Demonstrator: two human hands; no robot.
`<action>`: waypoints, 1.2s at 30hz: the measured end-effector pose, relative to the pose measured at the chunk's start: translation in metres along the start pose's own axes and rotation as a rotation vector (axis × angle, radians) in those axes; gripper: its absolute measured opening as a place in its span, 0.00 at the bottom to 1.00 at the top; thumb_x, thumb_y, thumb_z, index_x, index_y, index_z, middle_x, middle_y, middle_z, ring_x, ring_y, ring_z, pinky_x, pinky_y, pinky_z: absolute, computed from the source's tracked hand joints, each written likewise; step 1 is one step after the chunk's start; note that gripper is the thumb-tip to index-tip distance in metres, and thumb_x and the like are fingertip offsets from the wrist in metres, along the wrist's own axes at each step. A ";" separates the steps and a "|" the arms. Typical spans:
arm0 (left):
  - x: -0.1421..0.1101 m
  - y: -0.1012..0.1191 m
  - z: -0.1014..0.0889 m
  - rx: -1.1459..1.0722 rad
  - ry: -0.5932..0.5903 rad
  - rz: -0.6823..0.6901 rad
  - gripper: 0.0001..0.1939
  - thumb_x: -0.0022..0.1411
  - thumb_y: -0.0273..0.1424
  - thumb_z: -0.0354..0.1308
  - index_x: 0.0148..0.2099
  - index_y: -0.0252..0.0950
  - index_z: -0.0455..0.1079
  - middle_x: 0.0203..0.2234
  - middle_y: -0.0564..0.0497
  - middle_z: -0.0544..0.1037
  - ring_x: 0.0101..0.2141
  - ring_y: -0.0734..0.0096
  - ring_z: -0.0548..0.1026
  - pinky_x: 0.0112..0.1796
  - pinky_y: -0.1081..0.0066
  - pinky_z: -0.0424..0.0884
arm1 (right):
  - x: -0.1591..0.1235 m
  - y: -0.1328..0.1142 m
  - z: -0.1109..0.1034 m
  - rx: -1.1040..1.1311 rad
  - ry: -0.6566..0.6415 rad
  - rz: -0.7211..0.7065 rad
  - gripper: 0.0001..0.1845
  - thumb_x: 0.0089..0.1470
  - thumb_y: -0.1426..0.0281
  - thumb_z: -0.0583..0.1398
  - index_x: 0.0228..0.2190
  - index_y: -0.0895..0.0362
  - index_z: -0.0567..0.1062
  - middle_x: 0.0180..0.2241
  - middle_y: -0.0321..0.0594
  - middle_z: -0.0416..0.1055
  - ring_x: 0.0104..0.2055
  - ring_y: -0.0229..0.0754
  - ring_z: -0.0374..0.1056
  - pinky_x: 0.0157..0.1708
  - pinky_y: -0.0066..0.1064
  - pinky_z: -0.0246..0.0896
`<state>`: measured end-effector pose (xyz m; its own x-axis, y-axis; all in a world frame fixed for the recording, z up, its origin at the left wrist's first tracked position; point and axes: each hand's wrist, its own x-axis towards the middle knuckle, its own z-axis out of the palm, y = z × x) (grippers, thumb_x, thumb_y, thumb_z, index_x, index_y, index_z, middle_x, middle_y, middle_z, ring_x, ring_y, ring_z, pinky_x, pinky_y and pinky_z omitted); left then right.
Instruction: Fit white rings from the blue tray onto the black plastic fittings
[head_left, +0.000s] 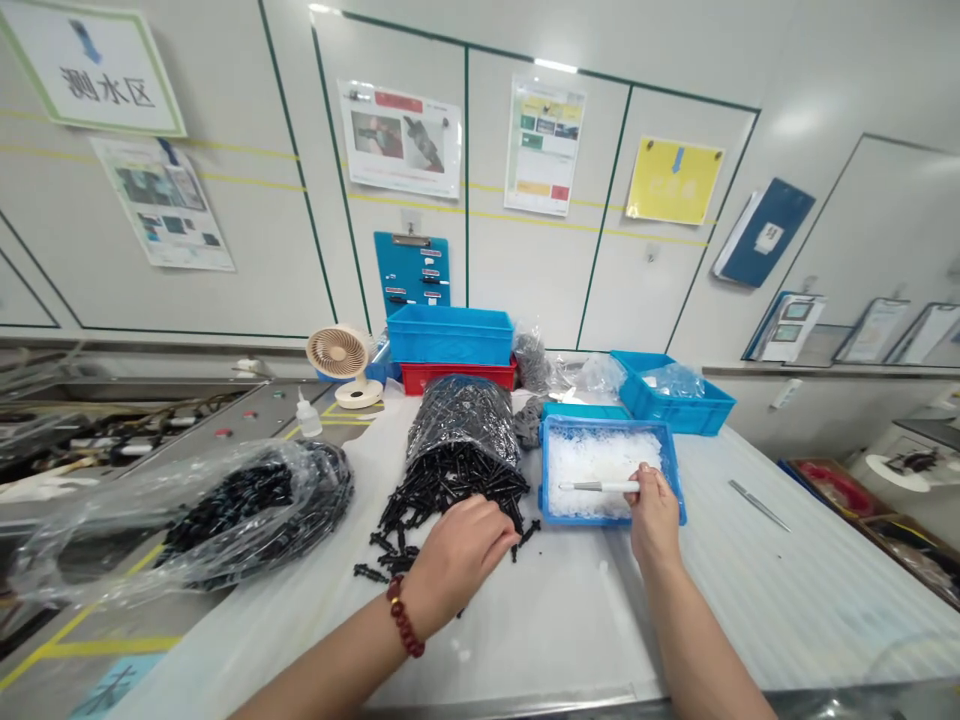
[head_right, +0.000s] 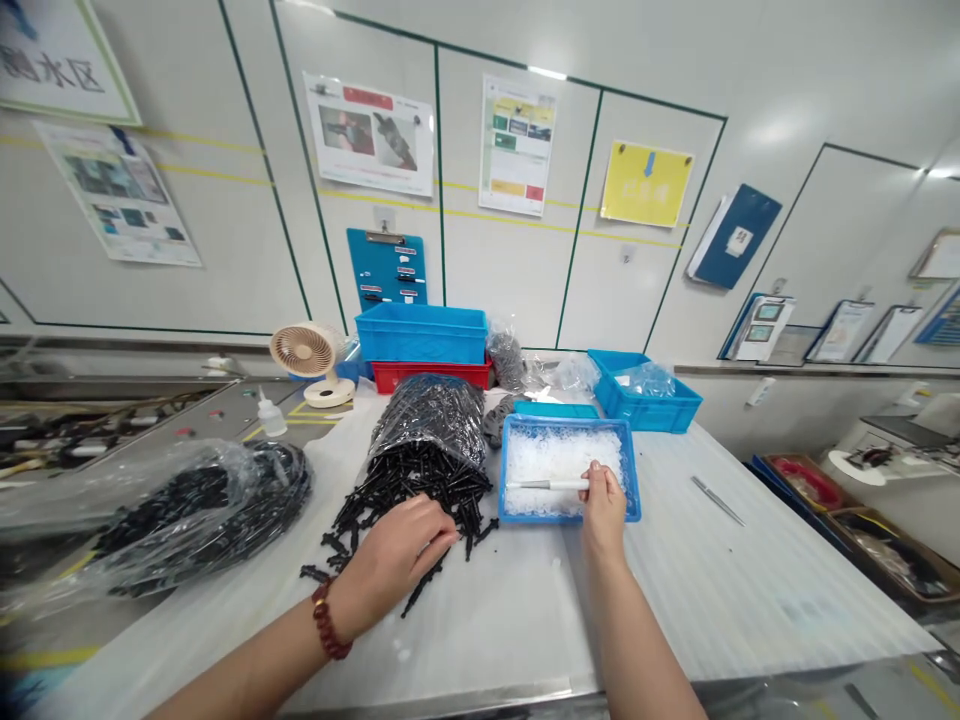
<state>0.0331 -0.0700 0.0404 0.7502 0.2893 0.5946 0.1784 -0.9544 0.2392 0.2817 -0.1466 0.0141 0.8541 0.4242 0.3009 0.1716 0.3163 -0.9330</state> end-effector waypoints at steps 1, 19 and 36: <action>0.005 0.003 -0.002 0.037 -0.027 0.012 0.16 0.67 0.34 0.43 0.30 0.34 0.65 0.24 0.51 0.69 0.27 0.70 0.64 0.30 0.71 0.59 | 0.001 -0.002 0.000 0.033 0.021 -0.004 0.22 0.46 0.50 0.56 0.19 0.56 0.61 0.14 0.27 0.52 0.17 0.31 0.48 0.16 0.24 0.43; 0.122 -0.009 0.050 0.290 -0.175 0.048 0.12 0.61 0.20 0.49 0.44 0.36 0.68 0.40 0.48 0.72 0.40 0.64 0.67 0.39 0.67 0.64 | 0.010 -0.008 -0.010 0.124 0.152 -0.039 0.19 0.48 0.53 0.54 0.19 0.55 0.59 0.15 0.26 0.51 0.16 0.30 0.49 0.15 0.24 0.44; 0.031 0.021 0.009 0.190 -0.195 0.129 0.19 0.67 0.37 0.42 0.29 0.33 0.67 0.22 0.52 0.71 0.26 0.69 0.66 0.30 0.69 0.57 | -0.050 -0.053 -0.001 -0.296 -0.135 -0.427 0.22 0.55 0.53 0.48 0.19 0.55 0.62 0.17 0.31 0.57 0.20 0.35 0.54 0.23 0.27 0.49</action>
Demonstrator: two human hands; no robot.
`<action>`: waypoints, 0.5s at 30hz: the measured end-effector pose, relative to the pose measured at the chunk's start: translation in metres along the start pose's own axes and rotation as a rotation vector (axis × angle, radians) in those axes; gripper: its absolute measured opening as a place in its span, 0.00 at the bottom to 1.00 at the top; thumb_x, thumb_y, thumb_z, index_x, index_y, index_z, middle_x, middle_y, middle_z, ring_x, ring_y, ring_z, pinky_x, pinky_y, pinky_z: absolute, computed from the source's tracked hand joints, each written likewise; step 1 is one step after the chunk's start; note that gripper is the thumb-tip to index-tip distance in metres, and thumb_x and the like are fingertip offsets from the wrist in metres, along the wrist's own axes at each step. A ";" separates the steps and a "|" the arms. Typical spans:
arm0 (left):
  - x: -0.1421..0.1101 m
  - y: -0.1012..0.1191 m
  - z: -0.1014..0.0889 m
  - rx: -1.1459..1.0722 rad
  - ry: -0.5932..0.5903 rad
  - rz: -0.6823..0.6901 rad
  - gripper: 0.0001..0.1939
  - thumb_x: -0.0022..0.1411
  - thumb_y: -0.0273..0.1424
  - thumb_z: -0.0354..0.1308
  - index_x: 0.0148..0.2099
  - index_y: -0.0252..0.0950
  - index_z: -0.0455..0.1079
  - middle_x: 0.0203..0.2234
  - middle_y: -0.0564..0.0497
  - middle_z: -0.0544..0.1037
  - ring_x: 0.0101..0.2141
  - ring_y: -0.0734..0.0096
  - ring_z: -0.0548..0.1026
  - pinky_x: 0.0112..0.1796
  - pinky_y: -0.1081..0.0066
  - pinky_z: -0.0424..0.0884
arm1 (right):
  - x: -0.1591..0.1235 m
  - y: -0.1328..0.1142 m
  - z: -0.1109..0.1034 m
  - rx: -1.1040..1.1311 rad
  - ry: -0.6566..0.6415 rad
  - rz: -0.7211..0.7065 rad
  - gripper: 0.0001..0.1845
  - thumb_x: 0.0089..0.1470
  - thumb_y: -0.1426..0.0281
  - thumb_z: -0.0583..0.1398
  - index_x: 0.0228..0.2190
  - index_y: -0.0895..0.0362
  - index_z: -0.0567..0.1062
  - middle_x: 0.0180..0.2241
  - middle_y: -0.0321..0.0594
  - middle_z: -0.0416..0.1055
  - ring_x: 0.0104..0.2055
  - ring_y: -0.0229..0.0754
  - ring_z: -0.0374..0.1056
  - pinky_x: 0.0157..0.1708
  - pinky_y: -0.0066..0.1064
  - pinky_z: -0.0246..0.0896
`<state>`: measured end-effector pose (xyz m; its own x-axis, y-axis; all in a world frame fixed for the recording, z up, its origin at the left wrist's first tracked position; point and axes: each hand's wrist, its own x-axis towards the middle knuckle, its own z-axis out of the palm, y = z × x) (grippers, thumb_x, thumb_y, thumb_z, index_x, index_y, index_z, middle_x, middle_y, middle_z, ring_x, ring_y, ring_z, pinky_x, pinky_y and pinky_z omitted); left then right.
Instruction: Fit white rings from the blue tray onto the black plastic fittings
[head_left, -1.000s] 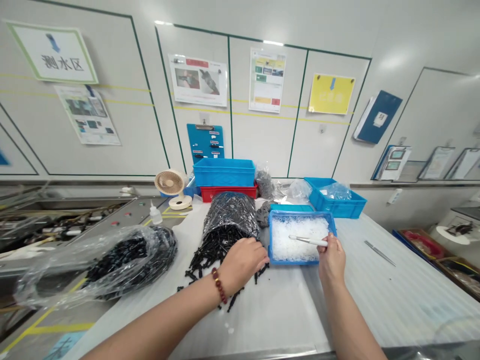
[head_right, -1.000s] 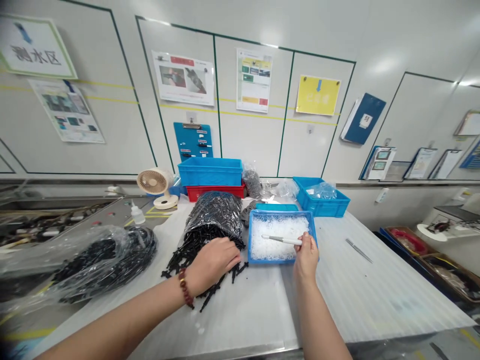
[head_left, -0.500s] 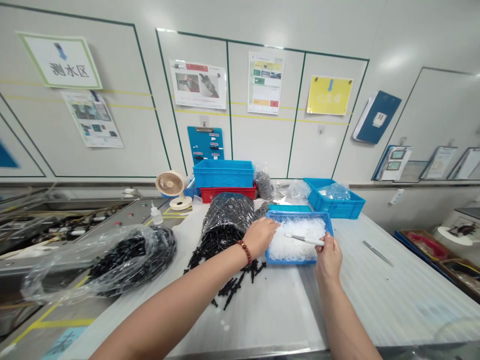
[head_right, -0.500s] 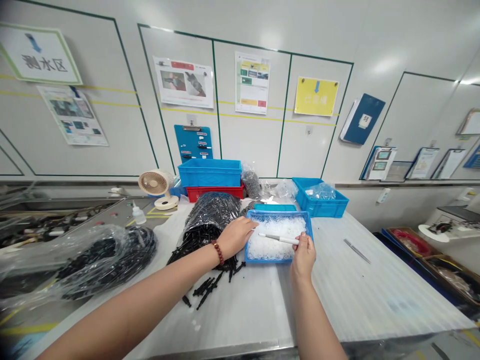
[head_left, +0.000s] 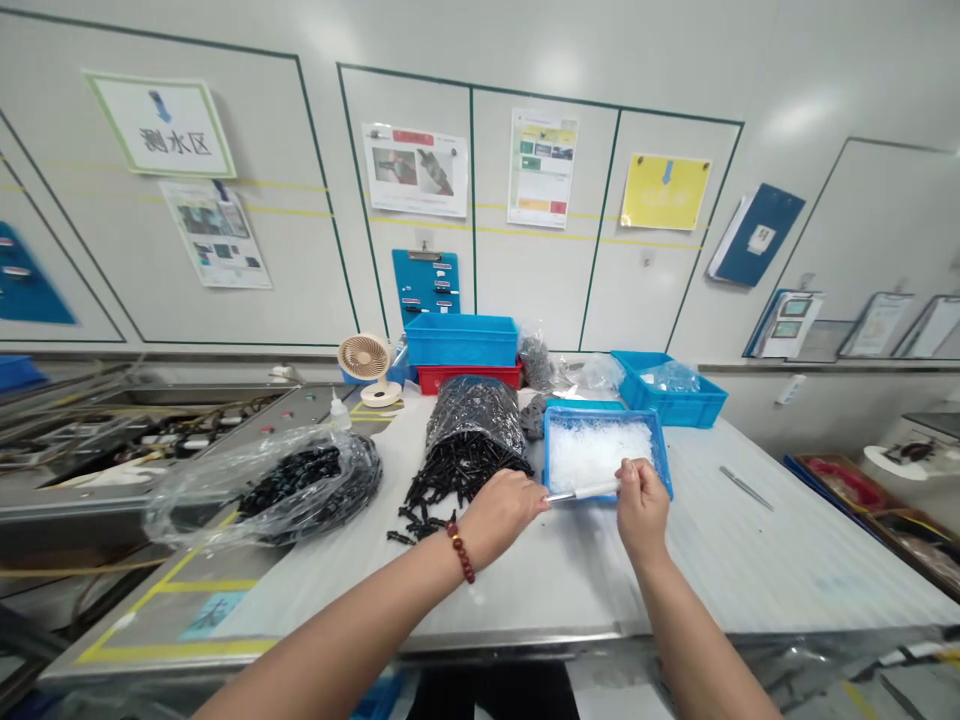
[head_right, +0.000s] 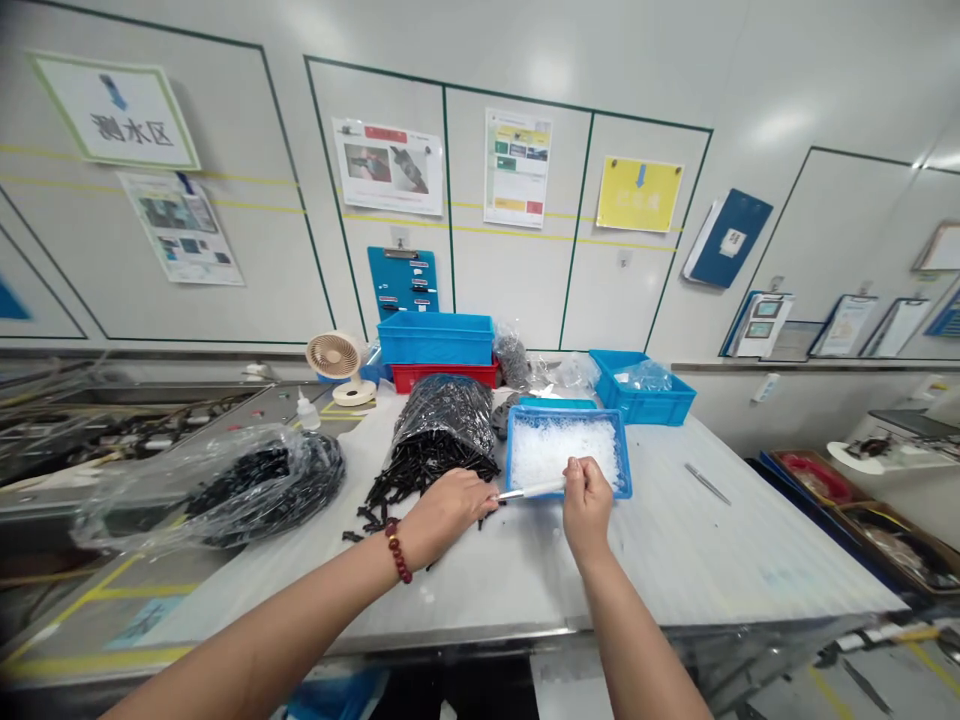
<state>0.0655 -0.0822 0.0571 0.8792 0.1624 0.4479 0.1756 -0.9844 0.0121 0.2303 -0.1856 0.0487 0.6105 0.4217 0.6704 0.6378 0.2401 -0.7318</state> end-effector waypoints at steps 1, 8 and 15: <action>-0.007 0.006 -0.001 -0.038 0.020 0.011 0.20 0.67 0.38 0.41 0.30 0.33 0.67 0.22 0.52 0.71 0.26 0.70 0.66 0.30 0.69 0.57 | -0.007 -0.007 -0.002 -0.005 -0.002 -0.023 0.21 0.56 0.55 0.48 0.19 0.55 0.62 0.17 0.31 0.57 0.20 0.35 0.53 0.23 0.28 0.49; -0.056 0.052 -0.013 -0.262 0.054 -0.027 0.15 0.65 0.38 0.46 0.35 0.35 0.68 0.26 0.51 0.73 0.29 0.70 0.68 0.33 0.70 0.60 | -0.080 -0.038 -0.016 0.051 0.003 0.006 0.18 0.59 0.61 0.47 0.20 0.55 0.59 0.19 0.32 0.55 0.21 0.35 0.52 0.22 0.28 0.48; -0.103 0.076 -0.020 -0.248 0.001 -0.072 0.16 0.66 0.36 0.46 0.29 0.34 0.64 0.21 0.53 0.71 0.26 0.71 0.65 0.34 0.70 0.61 | -0.123 -0.056 -0.034 0.065 0.018 -0.085 0.15 0.59 0.67 0.49 0.21 0.56 0.60 0.20 0.32 0.54 0.23 0.35 0.53 0.25 0.29 0.48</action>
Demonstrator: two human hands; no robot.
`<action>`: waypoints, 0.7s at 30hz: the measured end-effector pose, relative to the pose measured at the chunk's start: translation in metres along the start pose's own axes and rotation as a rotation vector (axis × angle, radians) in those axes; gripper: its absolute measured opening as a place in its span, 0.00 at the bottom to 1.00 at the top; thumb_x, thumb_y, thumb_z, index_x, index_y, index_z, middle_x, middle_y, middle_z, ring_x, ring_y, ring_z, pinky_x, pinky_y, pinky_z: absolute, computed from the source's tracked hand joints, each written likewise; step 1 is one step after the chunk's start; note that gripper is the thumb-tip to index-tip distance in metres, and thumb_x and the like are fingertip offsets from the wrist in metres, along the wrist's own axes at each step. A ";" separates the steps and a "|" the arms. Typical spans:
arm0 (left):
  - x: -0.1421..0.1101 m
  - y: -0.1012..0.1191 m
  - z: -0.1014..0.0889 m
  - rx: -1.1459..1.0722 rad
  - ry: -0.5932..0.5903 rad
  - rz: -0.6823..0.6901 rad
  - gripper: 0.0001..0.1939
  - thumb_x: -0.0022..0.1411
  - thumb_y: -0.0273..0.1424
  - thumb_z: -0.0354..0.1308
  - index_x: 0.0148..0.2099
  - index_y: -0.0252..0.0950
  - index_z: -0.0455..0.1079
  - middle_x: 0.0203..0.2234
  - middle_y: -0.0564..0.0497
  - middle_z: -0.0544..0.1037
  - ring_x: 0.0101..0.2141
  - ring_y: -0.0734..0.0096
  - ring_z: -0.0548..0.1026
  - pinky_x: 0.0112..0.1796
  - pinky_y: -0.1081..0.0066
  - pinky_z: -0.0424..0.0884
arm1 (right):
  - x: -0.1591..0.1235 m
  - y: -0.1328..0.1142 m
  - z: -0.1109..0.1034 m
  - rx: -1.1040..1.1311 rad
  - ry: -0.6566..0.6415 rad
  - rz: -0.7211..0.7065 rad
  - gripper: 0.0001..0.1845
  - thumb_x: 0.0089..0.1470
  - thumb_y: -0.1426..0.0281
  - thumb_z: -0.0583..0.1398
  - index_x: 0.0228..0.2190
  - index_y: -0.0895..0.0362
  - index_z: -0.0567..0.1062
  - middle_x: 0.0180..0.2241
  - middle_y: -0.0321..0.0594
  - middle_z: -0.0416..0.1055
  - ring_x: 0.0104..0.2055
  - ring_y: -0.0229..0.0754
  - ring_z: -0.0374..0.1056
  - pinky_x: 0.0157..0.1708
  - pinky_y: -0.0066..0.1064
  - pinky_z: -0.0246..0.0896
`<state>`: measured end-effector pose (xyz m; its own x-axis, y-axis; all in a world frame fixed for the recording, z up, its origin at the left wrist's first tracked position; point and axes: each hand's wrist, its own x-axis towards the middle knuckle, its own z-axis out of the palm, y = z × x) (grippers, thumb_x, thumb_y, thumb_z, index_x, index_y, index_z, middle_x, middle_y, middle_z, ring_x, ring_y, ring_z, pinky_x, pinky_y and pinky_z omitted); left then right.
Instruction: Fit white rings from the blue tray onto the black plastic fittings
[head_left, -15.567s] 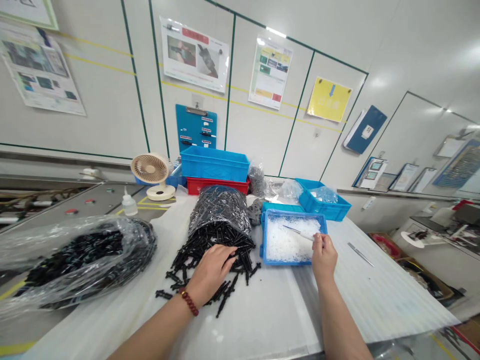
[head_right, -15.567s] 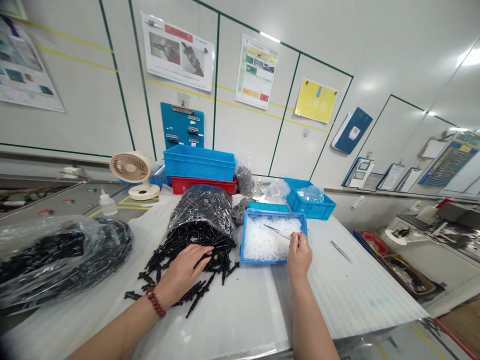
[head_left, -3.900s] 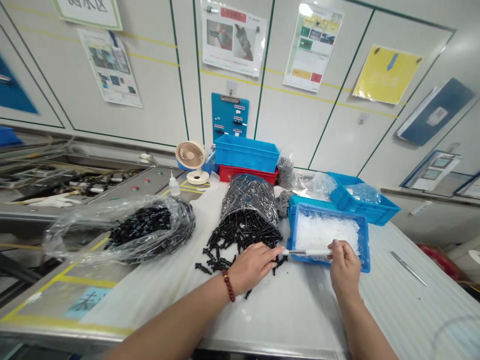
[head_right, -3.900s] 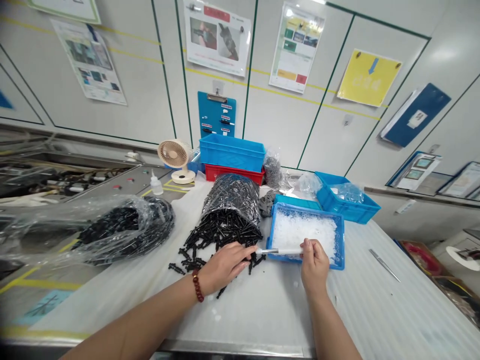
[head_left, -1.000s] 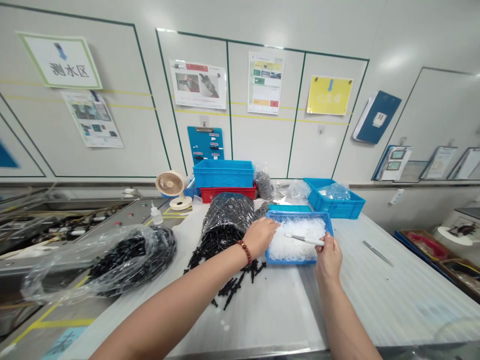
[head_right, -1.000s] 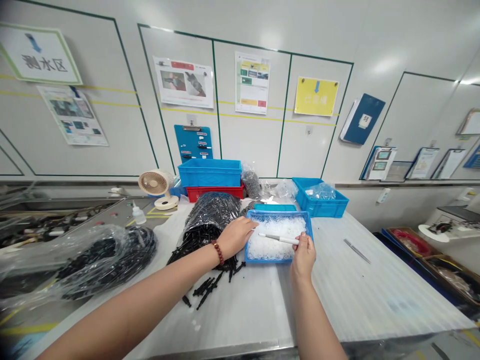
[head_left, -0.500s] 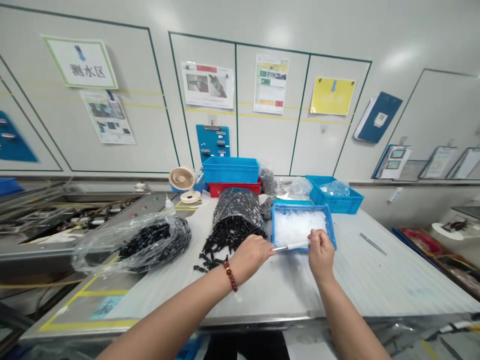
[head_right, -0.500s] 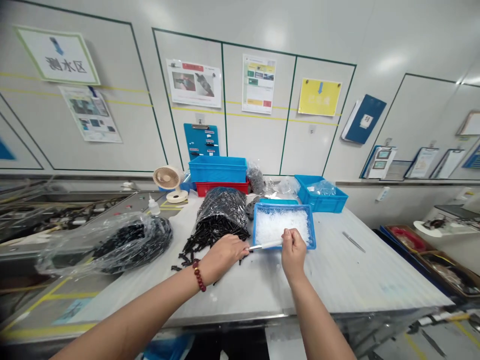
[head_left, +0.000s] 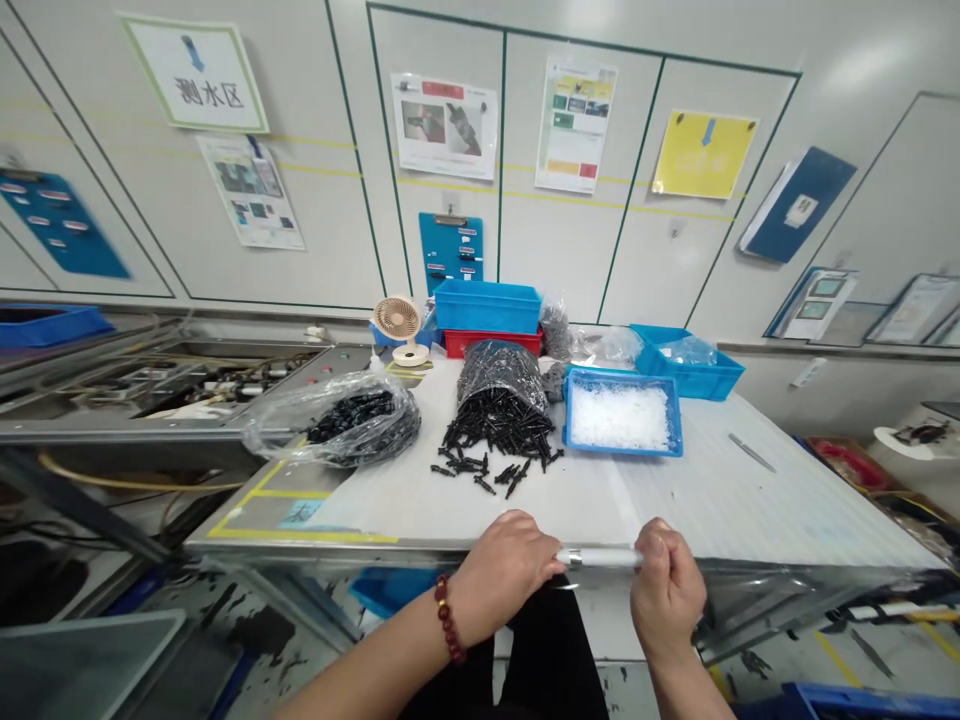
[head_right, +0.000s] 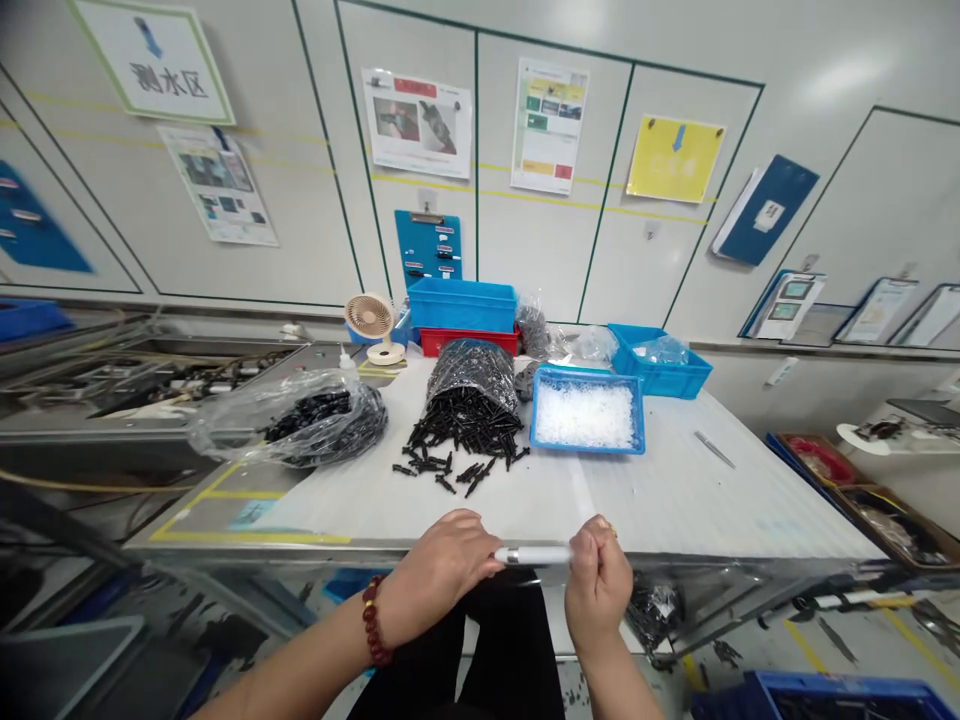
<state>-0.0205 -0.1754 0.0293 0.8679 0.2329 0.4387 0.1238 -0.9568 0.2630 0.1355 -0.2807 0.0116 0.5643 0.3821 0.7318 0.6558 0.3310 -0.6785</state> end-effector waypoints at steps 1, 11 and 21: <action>-0.005 0.004 -0.001 0.013 0.012 0.016 0.17 0.66 0.35 0.44 0.27 0.34 0.63 0.21 0.53 0.70 0.25 0.71 0.65 0.35 0.69 0.61 | -0.003 -0.004 -0.001 0.016 0.001 -0.014 0.15 0.59 0.68 0.49 0.21 0.55 0.60 0.20 0.32 0.54 0.23 0.35 0.52 0.25 0.29 0.47; -0.032 0.030 -0.005 0.069 0.022 0.010 0.15 0.66 0.34 0.44 0.29 0.34 0.63 0.22 0.51 0.69 0.27 0.69 0.66 0.36 0.67 0.63 | -0.042 -0.021 0.001 0.067 -0.072 0.082 0.16 0.58 0.65 0.49 0.20 0.56 0.60 0.18 0.31 0.54 0.21 0.34 0.53 0.23 0.27 0.48; -0.051 0.013 -0.006 -0.023 0.121 -0.138 0.19 0.64 0.37 0.47 0.56 0.38 0.55 0.47 0.45 0.69 0.46 0.61 0.67 0.46 0.59 0.65 | -0.004 0.031 -0.058 -0.423 0.087 0.259 0.26 0.55 0.51 0.47 0.27 0.59 0.71 0.18 0.36 0.64 0.22 0.39 0.61 0.25 0.28 0.53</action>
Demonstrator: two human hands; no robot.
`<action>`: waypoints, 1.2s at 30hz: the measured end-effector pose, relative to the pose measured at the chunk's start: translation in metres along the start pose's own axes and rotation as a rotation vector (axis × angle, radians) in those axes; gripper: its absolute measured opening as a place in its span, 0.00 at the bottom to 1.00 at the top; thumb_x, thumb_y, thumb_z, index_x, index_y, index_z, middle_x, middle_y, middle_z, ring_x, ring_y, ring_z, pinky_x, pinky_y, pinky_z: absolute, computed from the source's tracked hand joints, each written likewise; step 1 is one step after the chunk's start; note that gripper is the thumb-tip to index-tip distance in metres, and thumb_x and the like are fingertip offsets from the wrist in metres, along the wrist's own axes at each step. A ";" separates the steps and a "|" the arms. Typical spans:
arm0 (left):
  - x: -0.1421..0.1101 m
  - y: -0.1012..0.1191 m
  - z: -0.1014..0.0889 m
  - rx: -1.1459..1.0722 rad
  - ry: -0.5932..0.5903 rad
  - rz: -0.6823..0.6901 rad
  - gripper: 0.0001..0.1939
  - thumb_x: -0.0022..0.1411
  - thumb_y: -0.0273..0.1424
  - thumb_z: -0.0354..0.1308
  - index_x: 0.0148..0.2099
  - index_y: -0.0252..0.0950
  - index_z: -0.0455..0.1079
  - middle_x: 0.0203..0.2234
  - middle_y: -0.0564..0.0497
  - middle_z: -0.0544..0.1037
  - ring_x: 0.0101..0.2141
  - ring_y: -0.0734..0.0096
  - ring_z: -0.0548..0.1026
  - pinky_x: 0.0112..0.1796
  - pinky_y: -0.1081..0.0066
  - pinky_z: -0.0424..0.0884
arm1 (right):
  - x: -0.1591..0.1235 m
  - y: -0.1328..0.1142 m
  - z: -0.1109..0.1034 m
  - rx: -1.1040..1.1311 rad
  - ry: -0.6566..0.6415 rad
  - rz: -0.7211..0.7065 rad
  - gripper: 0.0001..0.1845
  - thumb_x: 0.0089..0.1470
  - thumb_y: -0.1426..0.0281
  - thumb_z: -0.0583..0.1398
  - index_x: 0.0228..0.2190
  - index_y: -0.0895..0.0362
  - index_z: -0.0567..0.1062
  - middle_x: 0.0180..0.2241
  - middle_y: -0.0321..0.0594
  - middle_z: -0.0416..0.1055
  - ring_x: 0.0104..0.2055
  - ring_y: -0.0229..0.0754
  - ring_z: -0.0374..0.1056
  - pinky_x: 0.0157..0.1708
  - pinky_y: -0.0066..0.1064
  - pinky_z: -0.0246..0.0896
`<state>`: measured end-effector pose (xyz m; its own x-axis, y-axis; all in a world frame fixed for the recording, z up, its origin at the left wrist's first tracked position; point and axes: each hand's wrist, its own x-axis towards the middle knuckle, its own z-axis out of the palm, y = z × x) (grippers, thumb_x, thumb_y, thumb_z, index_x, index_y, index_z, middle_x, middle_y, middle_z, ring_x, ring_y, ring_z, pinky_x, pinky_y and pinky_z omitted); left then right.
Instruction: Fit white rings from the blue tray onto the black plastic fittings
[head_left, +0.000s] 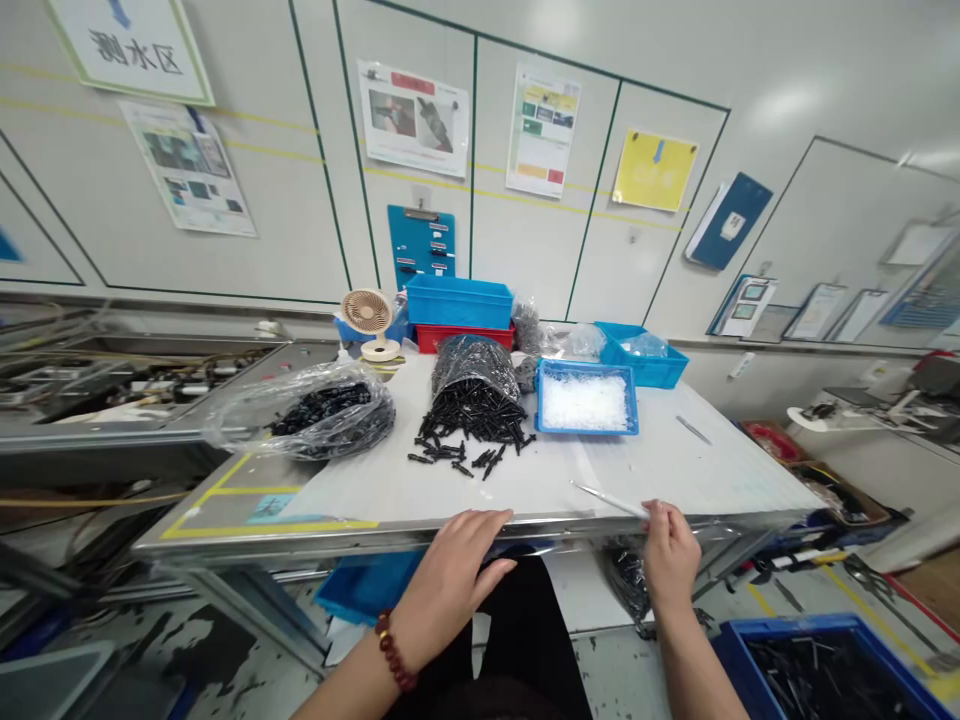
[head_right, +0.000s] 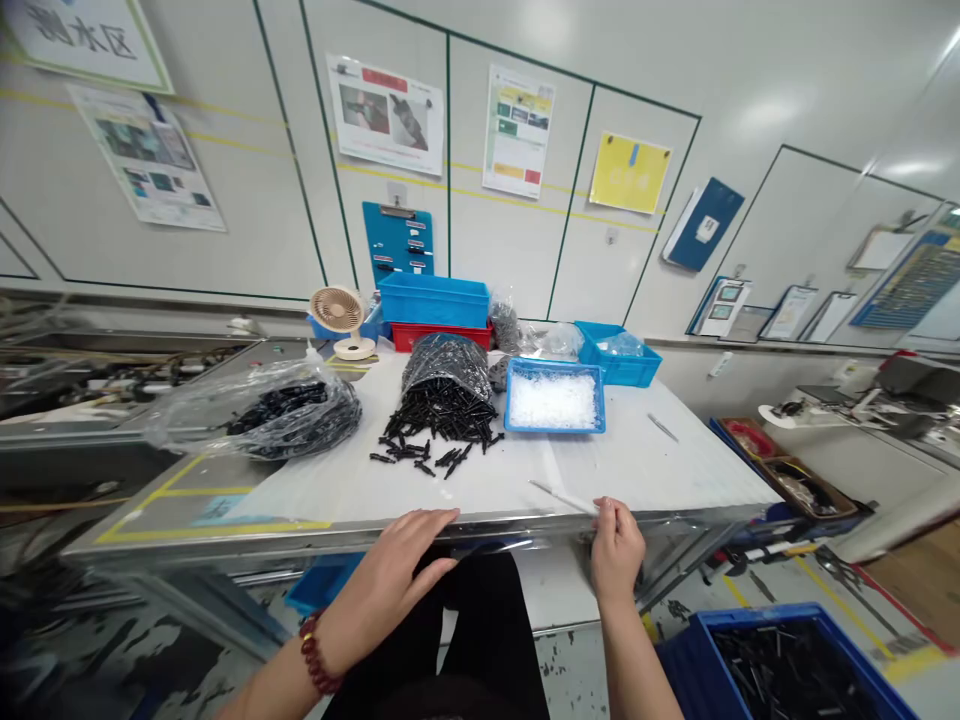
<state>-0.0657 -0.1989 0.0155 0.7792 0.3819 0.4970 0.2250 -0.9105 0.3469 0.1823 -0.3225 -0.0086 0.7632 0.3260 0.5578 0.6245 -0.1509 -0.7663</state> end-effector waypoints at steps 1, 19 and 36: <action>-0.002 -0.001 0.001 -0.006 -0.007 -0.001 0.18 0.65 0.36 0.47 0.56 0.38 0.56 0.46 0.45 0.69 0.46 0.61 0.67 0.46 0.59 0.65 | 0.007 0.007 0.002 -0.048 0.016 -0.039 0.27 0.55 0.50 0.46 0.27 0.59 0.72 0.19 0.37 0.65 0.24 0.40 0.62 0.27 0.29 0.53; -0.014 -0.007 0.018 -0.033 -0.132 -0.024 0.18 0.61 0.28 0.52 0.54 0.40 0.61 0.44 0.47 0.72 0.44 0.62 0.69 0.47 0.58 0.67 | 0.036 0.034 0.037 -0.507 0.071 -0.156 0.33 0.59 0.53 0.40 0.30 0.60 0.75 0.24 0.46 0.67 0.28 0.43 0.60 0.26 0.29 0.46; -0.017 -0.009 0.022 -0.066 -0.197 -0.031 0.16 0.60 0.27 0.53 0.51 0.38 0.63 0.42 0.47 0.73 0.42 0.63 0.70 0.46 0.60 0.67 | 0.056 0.029 0.056 -0.277 -0.079 0.080 0.28 0.53 0.50 0.46 0.24 0.58 0.72 0.22 0.44 0.67 0.27 0.42 0.60 0.25 0.29 0.46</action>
<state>-0.0680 -0.2009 -0.0134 0.8731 0.3657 0.3223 0.2172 -0.8838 0.4145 0.2341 -0.2563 -0.0170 0.8037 0.3725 0.4641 0.5922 -0.4243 -0.6850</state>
